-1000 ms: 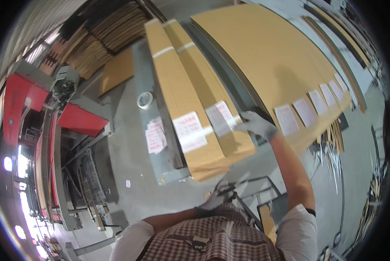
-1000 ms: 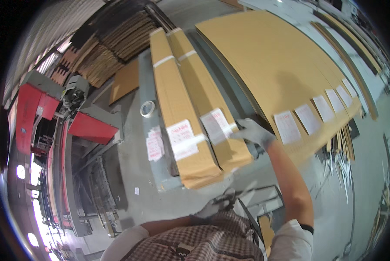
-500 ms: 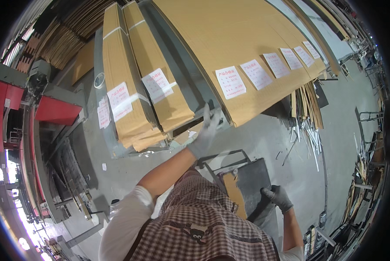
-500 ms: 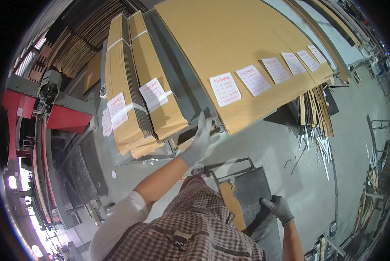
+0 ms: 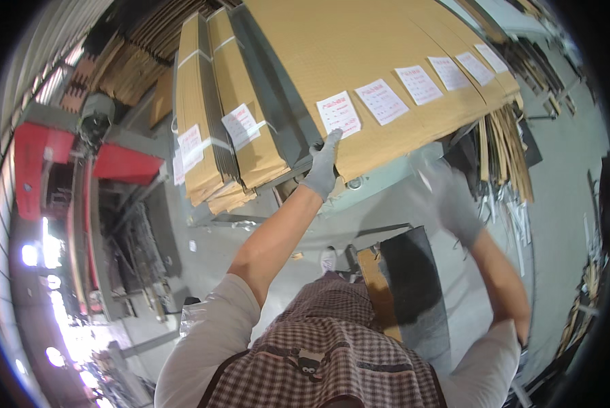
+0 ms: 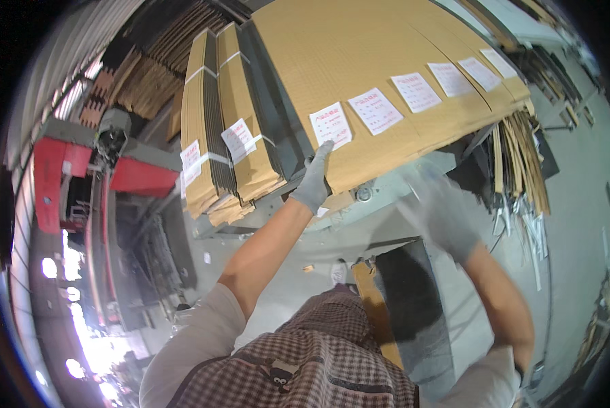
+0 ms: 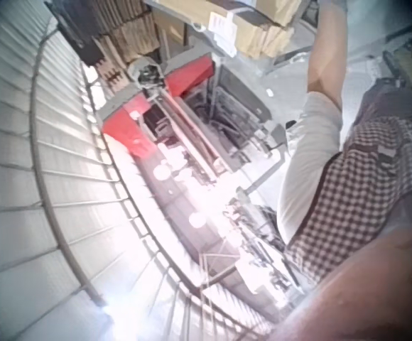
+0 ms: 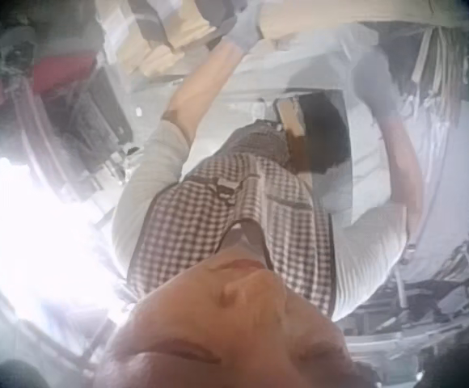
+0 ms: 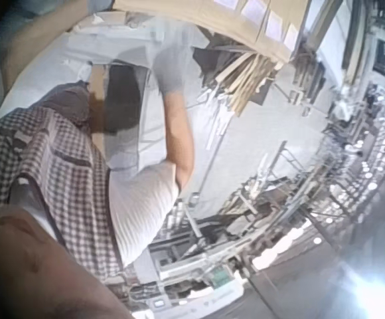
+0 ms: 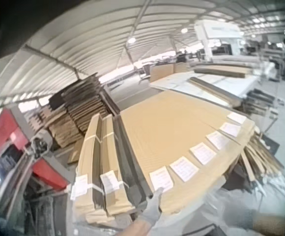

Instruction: Gathering several long thin strips of material, wrapping them in a cardboard protective layer, and securing the bundle with white tape.

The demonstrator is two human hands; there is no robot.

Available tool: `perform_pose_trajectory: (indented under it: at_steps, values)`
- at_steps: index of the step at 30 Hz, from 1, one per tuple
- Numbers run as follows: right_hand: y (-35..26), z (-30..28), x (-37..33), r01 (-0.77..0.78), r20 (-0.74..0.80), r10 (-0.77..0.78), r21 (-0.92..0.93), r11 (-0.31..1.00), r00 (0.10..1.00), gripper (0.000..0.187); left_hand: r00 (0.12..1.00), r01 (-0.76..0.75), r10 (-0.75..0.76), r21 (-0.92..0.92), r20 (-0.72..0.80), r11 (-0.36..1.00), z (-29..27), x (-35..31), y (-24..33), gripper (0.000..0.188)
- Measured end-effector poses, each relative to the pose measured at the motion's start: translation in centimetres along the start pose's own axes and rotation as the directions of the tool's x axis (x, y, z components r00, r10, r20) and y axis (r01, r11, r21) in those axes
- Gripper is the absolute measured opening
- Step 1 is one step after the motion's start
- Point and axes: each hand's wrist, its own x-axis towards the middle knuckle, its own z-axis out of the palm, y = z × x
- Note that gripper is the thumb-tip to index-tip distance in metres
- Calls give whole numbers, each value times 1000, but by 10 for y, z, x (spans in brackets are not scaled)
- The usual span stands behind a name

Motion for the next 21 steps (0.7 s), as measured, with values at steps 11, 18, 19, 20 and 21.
perform_pose_trajectory:
  at_steps: [11, 18, 19, 20, 21]
  values:
    - [62, 82, 164, 283, -323, -333, -192, 940, 886, 18, 951, 112, -82, -83, 297, 990, 5, -21, -13, 56]
    - [57, 84, 167, 242, -305, -316, -259, 935, 898, 20, 944, -156, 106, 140, 314, 978, -29, -158, -108, 52]
    - [56, 85, 170, 248, -335, -336, -278, 928, 880, 21, 964, -205, 157, 223, 215, 953, -21, -177, -107, 50]
    - [57, 85, 172, 262, -328, -350, -283, 923, 877, 21, 970, -241, 214, 308, 118, 921, -15, -189, -108, 49]
    - [57, 84, 174, 250, -305, -342, -300, 920, 889, 21, 973, -230, 212, 268, 95, 936, -39, -166, -130, 50]
